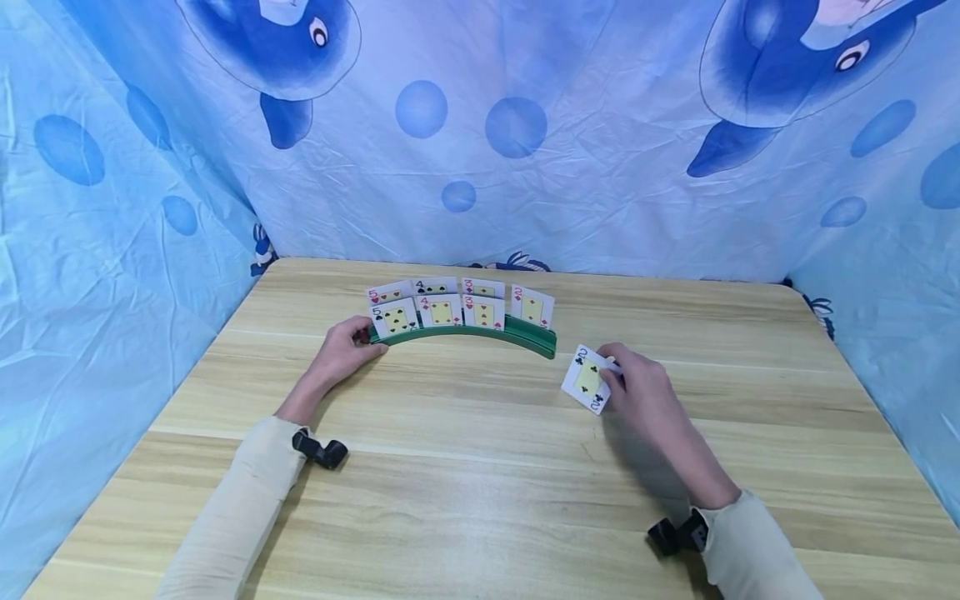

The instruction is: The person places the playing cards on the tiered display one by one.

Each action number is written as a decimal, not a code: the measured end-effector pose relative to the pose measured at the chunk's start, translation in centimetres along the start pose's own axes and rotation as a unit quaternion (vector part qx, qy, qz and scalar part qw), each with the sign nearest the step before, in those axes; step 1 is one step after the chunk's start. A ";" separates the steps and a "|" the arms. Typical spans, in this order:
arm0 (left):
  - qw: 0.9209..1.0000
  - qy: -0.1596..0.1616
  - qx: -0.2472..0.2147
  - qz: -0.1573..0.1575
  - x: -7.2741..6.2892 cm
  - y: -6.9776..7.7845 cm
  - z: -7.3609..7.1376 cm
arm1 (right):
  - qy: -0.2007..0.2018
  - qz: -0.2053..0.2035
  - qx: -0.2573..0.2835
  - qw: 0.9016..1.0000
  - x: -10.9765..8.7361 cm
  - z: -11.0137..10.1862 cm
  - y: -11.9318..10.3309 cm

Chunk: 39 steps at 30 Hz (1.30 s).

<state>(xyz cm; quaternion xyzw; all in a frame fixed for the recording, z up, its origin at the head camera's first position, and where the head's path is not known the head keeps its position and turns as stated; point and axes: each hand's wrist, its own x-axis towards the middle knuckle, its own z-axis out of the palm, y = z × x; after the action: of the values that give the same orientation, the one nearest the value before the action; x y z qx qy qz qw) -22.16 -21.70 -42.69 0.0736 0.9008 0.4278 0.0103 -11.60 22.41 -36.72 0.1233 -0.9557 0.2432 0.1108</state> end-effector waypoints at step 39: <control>1.000 0.002 0.001 -0.008 0.2 0.1 0.1 | 0.156 -0.019 0.103 0.982 7.0 3.6 -2.2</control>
<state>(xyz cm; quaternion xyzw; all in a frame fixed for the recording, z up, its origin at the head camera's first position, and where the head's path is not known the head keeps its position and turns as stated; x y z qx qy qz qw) -22.32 -21.49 -42.68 0.0659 0.9020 0.4265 0.0120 -18.14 17.47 -36.98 0.1125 -0.8939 0.3548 0.2499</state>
